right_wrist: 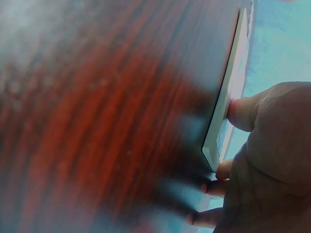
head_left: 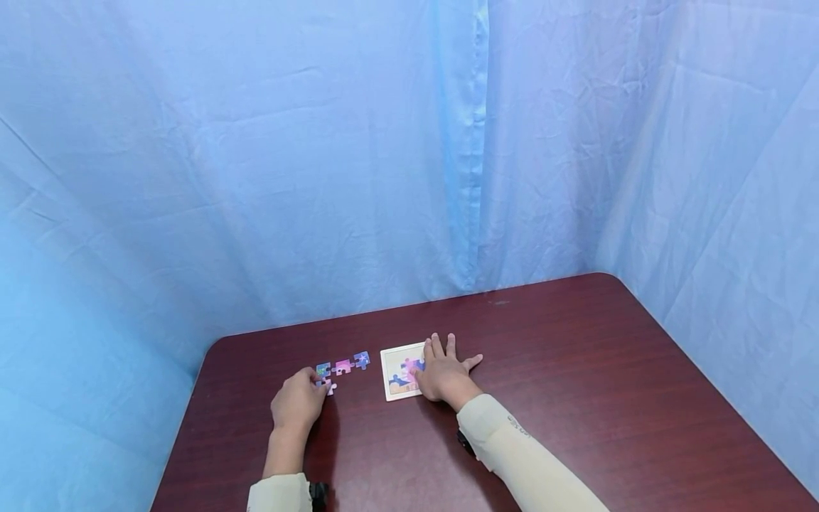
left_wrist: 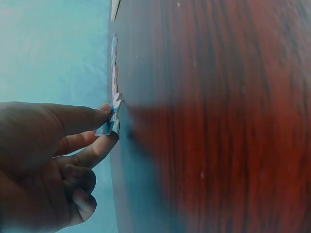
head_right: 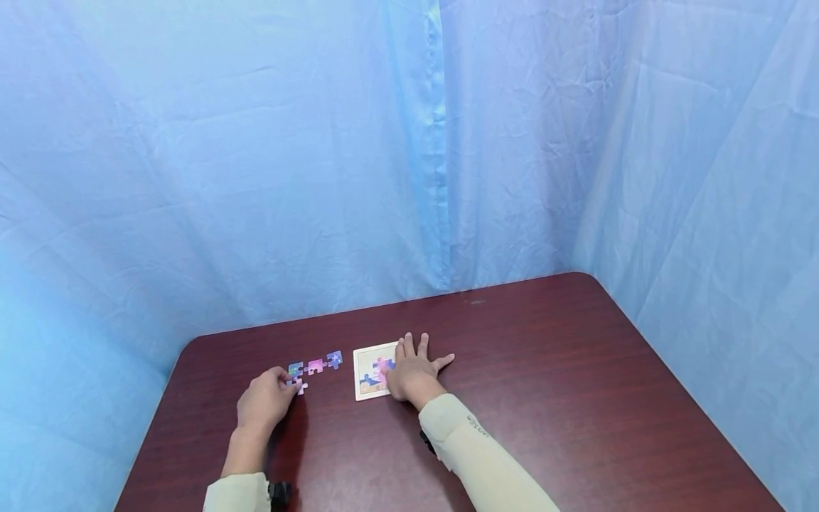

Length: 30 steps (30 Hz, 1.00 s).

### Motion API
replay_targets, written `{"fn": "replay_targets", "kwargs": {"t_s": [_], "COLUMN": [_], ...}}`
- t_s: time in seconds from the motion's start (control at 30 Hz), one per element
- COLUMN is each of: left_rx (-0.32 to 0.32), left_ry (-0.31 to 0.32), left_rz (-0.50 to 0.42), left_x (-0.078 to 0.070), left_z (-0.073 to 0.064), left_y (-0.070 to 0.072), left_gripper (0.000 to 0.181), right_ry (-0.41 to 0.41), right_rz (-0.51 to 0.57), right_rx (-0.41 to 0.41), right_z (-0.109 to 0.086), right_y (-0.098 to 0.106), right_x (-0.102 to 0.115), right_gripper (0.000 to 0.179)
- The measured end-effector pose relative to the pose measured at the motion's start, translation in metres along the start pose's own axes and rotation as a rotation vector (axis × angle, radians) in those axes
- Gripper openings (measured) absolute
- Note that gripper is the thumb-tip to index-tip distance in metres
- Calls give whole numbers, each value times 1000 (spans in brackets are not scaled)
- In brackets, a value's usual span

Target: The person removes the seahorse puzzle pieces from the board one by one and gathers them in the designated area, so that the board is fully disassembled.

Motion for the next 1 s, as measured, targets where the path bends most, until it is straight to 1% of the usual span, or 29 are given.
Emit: {"fn": "replay_targets", "kwargs": {"t_s": [0.27,0.47,0.6,0.7,0.9,1.0], "left_rx": [-2,-35,-47,-50,-68,-61], "left_ry": [-3,-23,-57,-86,-136,-153], "left_rz": [7,43,40,15,7,-6], "left_x": [-3,-7,-19,-31,-53,-61], "left_z": [-1,-2,-6,-10,-14,-16], "left_y": [1,1,-1,-2,-2,-3], "left_gripper": [19,25,24,22,20,19], "right_ry": [3,10,14,19,22,25], "right_rz": [4,-10,-24,-29,-36,-49], "right_rx": [3,3,-5,-10,-17,-23], "right_z": [-1,0,1,1,1,1], "right_y": [-2,-1,2,2,2,2], "right_x": [0,-1,-1,-1,0,0], "right_gripper": [76,76,76,76,76,76]}}
Point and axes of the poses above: each hand's wrist, its own z-axis towards the middle knuckle, its own y-axis out of the back of the hand, x = y × z, the point moved 7 cm from there along z, towards the middle knuckle, and after that the axes turned 7 degrees about -x, right-handed, at the moved point
